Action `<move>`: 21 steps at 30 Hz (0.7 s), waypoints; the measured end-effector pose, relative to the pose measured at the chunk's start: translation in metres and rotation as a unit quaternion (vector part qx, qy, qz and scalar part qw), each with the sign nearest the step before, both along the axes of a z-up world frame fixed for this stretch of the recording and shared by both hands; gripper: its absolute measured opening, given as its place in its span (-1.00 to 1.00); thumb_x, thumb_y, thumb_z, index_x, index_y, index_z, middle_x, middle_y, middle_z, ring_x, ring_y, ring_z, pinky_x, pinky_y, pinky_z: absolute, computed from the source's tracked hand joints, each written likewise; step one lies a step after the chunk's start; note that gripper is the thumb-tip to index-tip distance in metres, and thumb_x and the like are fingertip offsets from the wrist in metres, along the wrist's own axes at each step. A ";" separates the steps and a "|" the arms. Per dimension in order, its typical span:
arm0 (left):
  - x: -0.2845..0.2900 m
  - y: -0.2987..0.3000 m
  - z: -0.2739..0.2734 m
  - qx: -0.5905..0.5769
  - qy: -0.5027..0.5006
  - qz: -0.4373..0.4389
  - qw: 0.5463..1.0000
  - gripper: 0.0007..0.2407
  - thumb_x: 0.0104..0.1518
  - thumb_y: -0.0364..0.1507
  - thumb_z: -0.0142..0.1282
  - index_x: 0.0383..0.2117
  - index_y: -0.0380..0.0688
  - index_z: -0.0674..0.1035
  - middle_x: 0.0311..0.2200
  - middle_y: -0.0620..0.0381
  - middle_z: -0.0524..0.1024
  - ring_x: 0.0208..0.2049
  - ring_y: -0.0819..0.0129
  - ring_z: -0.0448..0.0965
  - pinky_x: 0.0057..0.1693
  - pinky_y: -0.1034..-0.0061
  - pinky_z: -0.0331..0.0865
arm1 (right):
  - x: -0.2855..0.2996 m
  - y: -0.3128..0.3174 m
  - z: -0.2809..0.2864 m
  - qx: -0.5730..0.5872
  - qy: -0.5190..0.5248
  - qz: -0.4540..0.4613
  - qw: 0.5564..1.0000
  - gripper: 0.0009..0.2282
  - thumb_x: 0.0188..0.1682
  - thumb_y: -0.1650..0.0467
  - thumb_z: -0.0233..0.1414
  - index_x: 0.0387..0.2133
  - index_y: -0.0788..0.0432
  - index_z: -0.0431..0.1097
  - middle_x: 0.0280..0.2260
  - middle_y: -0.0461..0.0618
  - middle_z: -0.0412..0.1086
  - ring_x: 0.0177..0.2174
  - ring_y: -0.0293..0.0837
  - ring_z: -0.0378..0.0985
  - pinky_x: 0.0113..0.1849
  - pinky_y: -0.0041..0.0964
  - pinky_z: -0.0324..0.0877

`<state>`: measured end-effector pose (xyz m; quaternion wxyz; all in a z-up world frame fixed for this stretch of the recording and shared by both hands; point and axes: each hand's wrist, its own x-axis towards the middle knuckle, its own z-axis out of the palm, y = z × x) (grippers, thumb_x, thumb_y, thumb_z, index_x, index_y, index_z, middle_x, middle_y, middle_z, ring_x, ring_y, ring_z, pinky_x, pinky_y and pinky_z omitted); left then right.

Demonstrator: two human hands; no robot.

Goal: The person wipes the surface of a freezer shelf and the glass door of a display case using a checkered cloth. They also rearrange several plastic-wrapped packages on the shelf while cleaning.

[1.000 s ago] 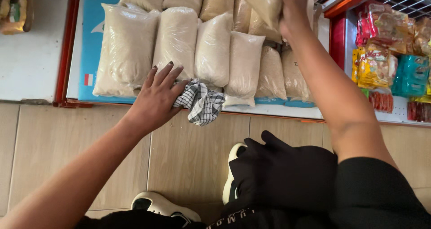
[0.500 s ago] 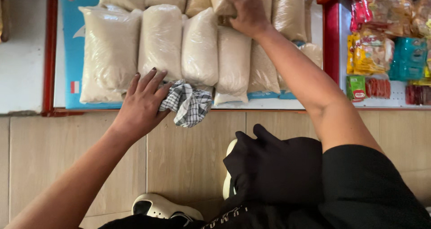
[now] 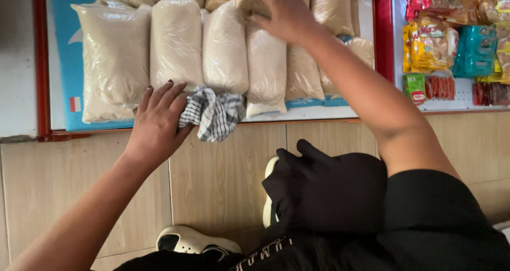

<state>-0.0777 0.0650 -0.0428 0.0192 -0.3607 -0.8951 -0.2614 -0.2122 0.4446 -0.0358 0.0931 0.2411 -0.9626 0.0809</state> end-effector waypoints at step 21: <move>-0.001 -0.009 -0.021 0.028 0.003 0.090 0.996 -0.32 0.15 -0.28 0.25 0.38 -0.20 0.19 0.43 -0.28 0.04 0.45 -0.26 -0.02 0.42 -0.23 -0.10 | 0.082 -0.038 0.021 -0.141 -0.049 0.097 0.984 -0.33 -0.19 0.17 0.40 0.22 -0.08 0.30 0.36 0.13 0.05 0.36 0.21 0.04 0.32 0.24 -0.04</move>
